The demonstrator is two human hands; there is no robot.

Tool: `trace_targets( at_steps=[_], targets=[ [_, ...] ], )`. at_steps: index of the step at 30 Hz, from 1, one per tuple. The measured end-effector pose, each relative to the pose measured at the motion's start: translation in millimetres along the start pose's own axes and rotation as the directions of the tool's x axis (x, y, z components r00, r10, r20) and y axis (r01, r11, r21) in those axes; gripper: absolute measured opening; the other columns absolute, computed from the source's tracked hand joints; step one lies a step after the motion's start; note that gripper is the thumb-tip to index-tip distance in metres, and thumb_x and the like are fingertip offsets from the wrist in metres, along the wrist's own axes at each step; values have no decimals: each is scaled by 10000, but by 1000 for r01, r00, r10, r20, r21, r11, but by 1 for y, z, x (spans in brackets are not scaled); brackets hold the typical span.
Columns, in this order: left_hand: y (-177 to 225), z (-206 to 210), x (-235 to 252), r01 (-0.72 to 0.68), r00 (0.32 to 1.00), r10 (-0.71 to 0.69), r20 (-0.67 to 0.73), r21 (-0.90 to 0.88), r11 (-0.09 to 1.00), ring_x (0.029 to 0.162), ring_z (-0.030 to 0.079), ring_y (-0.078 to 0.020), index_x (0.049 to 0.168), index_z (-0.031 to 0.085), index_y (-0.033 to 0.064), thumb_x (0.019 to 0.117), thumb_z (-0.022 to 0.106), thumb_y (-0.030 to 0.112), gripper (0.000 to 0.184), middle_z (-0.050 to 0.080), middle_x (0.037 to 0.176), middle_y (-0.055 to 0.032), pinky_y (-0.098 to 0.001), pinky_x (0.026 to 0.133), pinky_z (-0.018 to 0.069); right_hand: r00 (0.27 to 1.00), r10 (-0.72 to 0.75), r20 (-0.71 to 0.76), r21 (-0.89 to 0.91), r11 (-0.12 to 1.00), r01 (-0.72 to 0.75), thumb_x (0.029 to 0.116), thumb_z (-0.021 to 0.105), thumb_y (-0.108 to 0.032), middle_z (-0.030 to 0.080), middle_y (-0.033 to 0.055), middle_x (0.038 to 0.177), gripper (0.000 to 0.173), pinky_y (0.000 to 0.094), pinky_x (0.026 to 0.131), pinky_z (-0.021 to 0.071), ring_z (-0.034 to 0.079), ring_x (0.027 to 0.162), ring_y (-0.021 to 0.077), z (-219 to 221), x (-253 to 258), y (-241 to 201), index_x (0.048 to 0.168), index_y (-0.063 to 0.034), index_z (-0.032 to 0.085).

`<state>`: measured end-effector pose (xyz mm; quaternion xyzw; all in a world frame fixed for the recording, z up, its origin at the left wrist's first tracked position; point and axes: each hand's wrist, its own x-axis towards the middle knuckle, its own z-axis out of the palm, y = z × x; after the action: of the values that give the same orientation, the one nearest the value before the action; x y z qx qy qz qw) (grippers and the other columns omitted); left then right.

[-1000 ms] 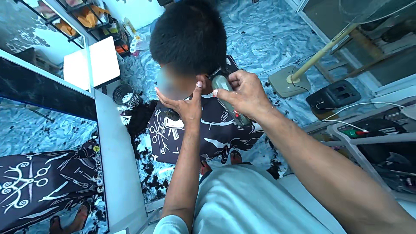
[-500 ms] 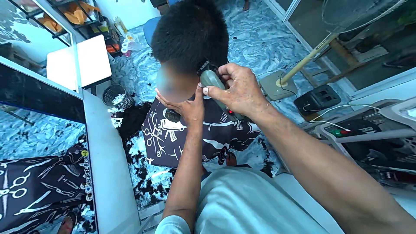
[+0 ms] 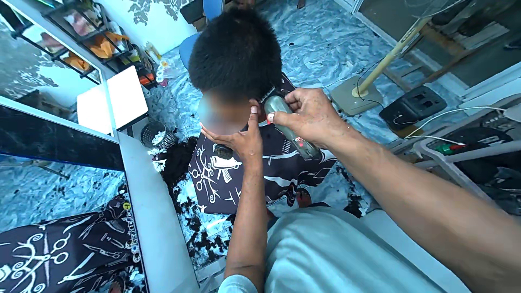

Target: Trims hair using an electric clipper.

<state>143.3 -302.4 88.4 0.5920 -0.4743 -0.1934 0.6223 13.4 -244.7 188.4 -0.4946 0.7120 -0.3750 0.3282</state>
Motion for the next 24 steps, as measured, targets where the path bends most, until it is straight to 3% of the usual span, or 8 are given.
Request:
trace_targets(
  at_steps=[5,9,14,17,18,20,22,24],
  targets=[
    [-3,3,-1,-69,997,70,-38,26,997,1523,195,-413,1595,73,-60,765,850,446,1246,97,1633,-355,-413,1237,247,992,-125,14,151,981,121,852,806,-350,746,48,959,424,348,704,640,733,788,139,4,2,-13,1144,-71,678],
    [-1,3,-1,-42,999,42,-24,-4,999,1521,195,-396,1594,38,-59,749,870,442,1287,90,1633,-346,-409,1238,246,1000,24,4,79,997,-24,842,811,-366,714,78,907,429,410,690,609,703,755,180,-1,-2,0,1106,-58,673],
    [-5,4,-4,-103,994,104,-16,19,994,1516,210,-400,1587,52,-73,766,846,451,1257,103,1625,-358,-417,1233,261,986,-167,16,163,973,162,859,797,-373,739,45,943,426,368,714,636,724,788,140,2,-1,-17,1142,-75,684],
    [-31,-42,10,-151,985,158,69,-103,983,1510,273,-341,1578,57,-87,822,851,375,1190,119,1648,-318,-446,1214,321,997,-10,80,260,966,-11,901,788,-334,707,130,1014,476,445,677,629,712,793,238,-14,-46,40,1246,-50,622],
    [-50,-68,22,-144,989,146,1,-176,974,1468,359,-303,1569,117,-95,894,780,261,1011,205,1634,-290,-427,1178,384,987,121,102,363,920,-150,903,789,-283,694,168,1080,539,469,695,646,722,830,280,-26,-66,70,1332,-35,575],
    [-69,-109,42,-23,983,-49,-180,-378,926,1152,587,-215,1519,255,-26,1082,350,169,488,476,1394,-165,-375,938,544,913,396,96,575,727,-376,929,724,-157,669,190,1118,538,484,707,643,713,853,305,-48,-103,130,1402,-6,517],
    [-48,-119,35,4,983,-117,-144,-617,787,801,710,-223,1261,489,141,1111,59,441,545,693,1037,-56,-404,679,618,793,604,76,697,537,-475,1026,611,-173,681,167,1011,357,458,656,636,711,777,273,-63,-128,172,1322,8,528],
    [-1,-89,23,-21,987,140,75,-813,582,679,719,-187,1140,656,263,1034,121,681,688,754,903,-1,-374,565,622,747,658,99,757,438,-485,1075,517,-244,687,153,975,324,453,635,635,716,762,267,-72,-135,196,1305,-16,529]
  ],
)
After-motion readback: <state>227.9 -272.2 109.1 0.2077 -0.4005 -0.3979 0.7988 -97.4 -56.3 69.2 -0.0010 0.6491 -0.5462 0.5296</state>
